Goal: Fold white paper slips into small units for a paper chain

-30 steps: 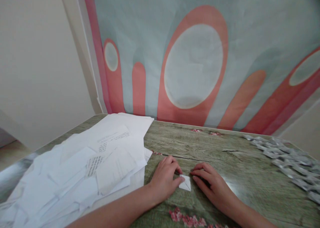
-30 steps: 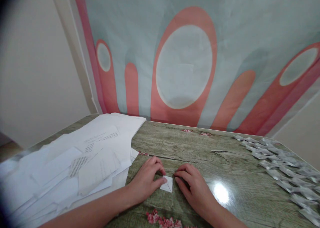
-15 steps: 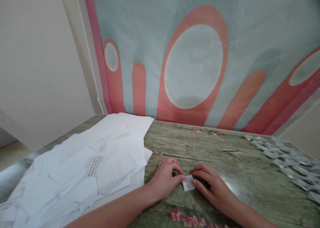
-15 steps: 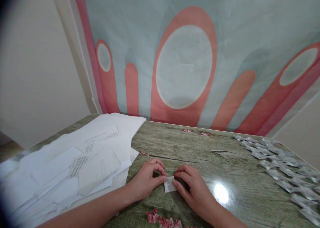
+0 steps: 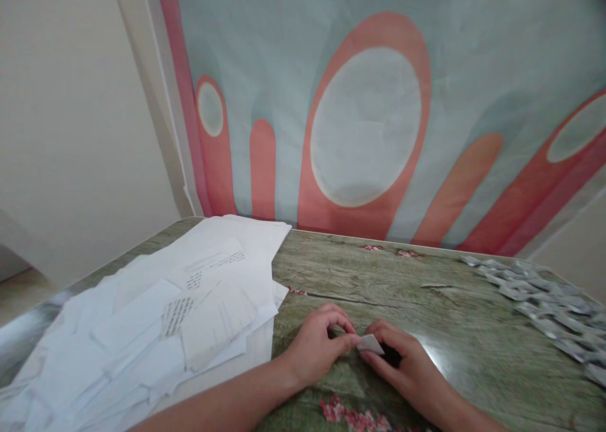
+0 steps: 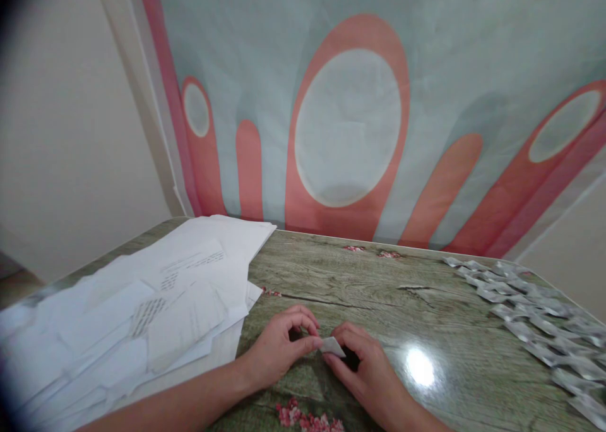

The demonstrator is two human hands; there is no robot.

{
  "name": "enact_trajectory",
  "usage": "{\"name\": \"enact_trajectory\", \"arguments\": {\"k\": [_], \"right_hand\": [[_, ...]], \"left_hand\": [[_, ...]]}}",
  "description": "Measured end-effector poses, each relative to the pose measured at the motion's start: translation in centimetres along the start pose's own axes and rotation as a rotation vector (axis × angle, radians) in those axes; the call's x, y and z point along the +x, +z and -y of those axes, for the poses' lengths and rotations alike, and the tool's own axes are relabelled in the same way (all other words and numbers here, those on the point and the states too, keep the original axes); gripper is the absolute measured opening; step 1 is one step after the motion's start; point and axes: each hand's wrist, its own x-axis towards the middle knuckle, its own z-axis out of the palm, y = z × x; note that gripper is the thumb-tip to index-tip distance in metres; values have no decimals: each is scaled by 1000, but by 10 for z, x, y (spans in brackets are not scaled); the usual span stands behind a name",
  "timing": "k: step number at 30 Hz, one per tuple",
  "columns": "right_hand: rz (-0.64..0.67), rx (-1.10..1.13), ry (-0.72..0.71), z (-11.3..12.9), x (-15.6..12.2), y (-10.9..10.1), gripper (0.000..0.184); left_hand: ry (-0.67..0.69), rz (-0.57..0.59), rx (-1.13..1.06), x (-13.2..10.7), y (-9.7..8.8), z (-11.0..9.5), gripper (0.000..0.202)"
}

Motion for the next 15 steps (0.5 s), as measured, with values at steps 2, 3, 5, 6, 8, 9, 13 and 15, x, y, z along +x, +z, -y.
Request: {"name": "enact_trajectory", "arguments": {"k": [2,3,5,6,8,9,13,15], "right_hand": [[-24,-13,0,1,-1,1,11],[-36,-33,-1,1,-2,1,11],[-59,-98,-18,-2,-3,2,10],[-68,-139,-36,-4,-4,3,10],[-81,-220,-84,-8,-5,5,10],[-90,-255,-110,-10,-6,5,10],[-140,-358,-202,-14,-9,7,18],[-140,-404,-240,-14,-9,7,21]], "left_hand": [[2,6,37,-1,0,-1,7],[-2,10,64,-2,-1,-2,7],[-1,25,128,-4,-1,-4,20],[15,42,164,-5,-1,-5,29],[88,83,244,-7,-1,-8,38],[135,104,291,-8,-1,-9,37],[270,166,506,-11,-1,-9,23],[307,187,596,-11,-2,-8,12]]}}
